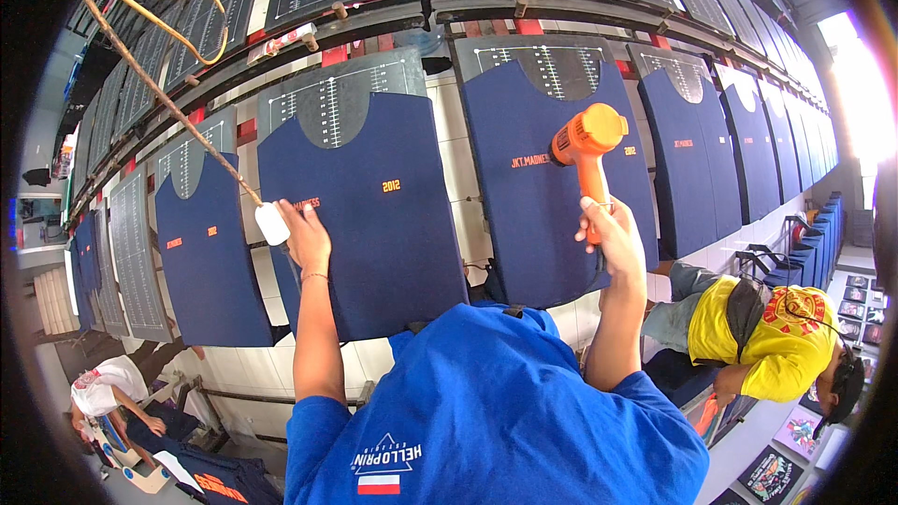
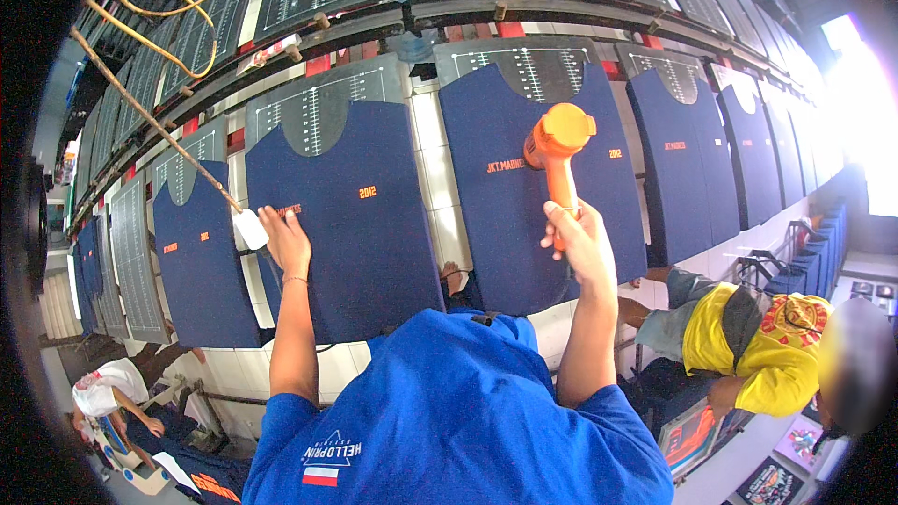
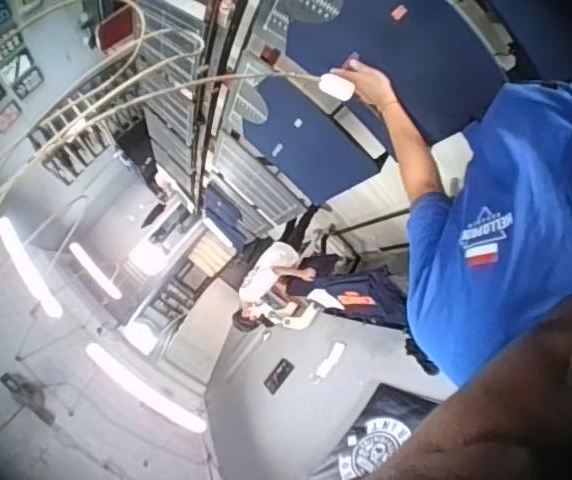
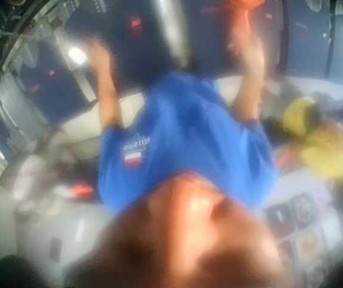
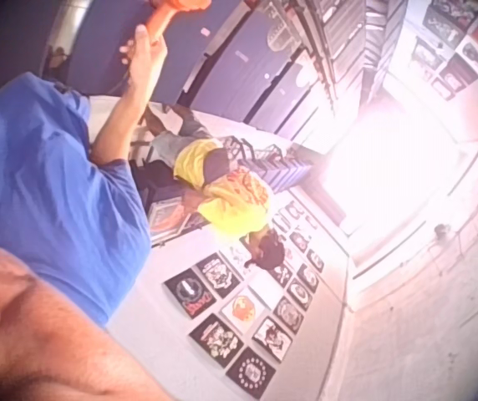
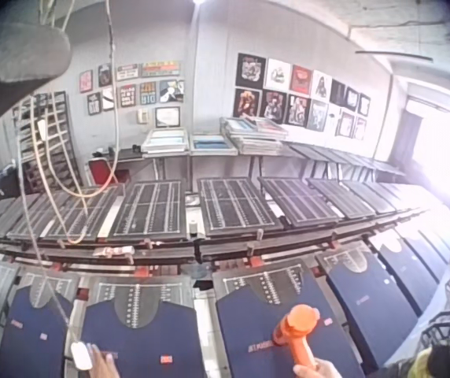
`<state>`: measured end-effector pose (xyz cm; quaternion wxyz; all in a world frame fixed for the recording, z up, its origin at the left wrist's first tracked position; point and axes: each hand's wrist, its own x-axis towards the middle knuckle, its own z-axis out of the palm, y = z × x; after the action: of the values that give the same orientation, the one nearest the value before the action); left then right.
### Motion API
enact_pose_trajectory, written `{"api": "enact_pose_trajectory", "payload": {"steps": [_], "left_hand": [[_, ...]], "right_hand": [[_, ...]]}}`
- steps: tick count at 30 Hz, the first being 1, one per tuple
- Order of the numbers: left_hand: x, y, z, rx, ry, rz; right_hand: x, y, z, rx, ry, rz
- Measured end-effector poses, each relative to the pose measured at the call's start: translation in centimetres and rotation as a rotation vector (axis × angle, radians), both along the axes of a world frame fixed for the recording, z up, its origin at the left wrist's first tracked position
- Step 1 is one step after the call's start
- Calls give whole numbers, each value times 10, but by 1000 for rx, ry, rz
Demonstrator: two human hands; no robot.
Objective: The person uses a heat gun to dry ink on several dark blue garments mounted on printing boards, moving along the row to heat each design in sequence.
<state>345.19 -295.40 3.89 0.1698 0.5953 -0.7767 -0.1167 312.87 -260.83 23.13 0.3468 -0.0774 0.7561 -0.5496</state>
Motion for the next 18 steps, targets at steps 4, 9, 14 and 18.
{"api": "enact_pose_trajectory", "payload": {"steps": [4,9,14,18], "left_hand": [[-12,9,28,131,-43,65],[-15,25,-13,-117,-205,-119],[-42,61,3,-80,-150,-324],[-76,87,7,-83,-108,-481]], "right_hand": [[-3,4,-2,2,-6,-14],[-6,4,7,-48,-115,-12],[8,-6,-2,3,21,-30],[20,-15,-4,-87,-104,95]]}}
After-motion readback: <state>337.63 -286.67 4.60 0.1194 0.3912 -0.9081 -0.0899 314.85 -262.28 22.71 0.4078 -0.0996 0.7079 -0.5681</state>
